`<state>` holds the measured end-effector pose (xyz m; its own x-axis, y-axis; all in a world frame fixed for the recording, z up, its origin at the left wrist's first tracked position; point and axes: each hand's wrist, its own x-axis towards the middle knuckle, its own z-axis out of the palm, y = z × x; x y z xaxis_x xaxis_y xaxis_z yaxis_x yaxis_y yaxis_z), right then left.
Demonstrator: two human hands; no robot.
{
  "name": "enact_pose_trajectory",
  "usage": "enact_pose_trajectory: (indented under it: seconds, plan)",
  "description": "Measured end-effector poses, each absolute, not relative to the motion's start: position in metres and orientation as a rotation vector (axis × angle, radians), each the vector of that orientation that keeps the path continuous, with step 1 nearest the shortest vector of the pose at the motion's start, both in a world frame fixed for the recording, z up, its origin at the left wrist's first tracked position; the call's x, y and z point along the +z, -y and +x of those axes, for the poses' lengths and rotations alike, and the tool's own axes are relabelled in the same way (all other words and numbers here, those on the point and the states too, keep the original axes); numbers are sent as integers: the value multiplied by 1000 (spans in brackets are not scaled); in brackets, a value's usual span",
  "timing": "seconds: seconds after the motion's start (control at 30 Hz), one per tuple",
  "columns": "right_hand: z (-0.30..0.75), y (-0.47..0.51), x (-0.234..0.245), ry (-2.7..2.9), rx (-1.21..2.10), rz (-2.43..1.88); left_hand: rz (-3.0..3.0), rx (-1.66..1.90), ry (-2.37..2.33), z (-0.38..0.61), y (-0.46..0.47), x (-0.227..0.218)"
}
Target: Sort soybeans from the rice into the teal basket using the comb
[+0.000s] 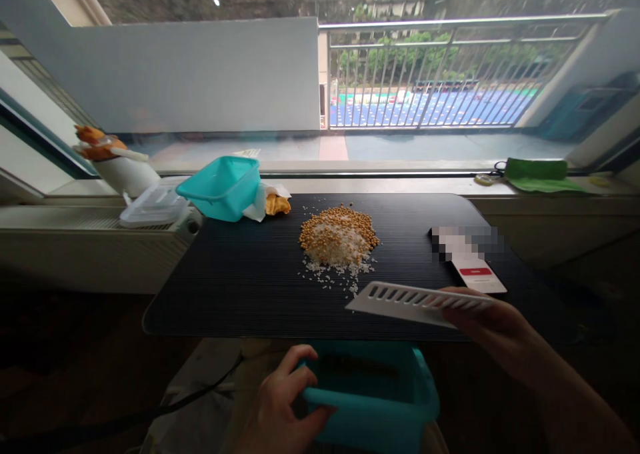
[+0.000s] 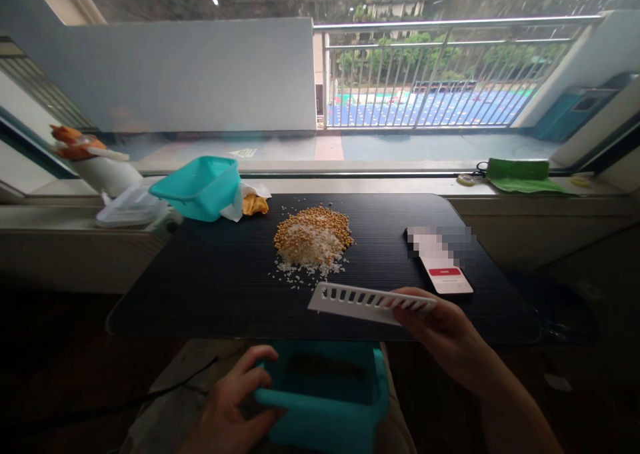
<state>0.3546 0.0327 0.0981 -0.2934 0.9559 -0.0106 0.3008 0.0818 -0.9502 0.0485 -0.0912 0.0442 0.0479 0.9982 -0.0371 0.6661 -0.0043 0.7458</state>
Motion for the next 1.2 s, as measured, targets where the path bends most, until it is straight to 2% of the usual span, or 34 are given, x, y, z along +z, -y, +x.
enact_pose_trajectory:
  seconds: [0.3,0.53,0.77,1.2]
  plan:
    - [274,-77,107,1789,855,-1214,1715,760,-1734,33,100,36]
    - [322,-85,108,1477,488,-1505,1715,772,-1739,30,105,37]
    - [369,-91,81,1277,689,-1575,1721,714,-1679,52,89,50]
    - [406,-58,65,1233,785,-1543,1733,677,-1646,70,82,50]
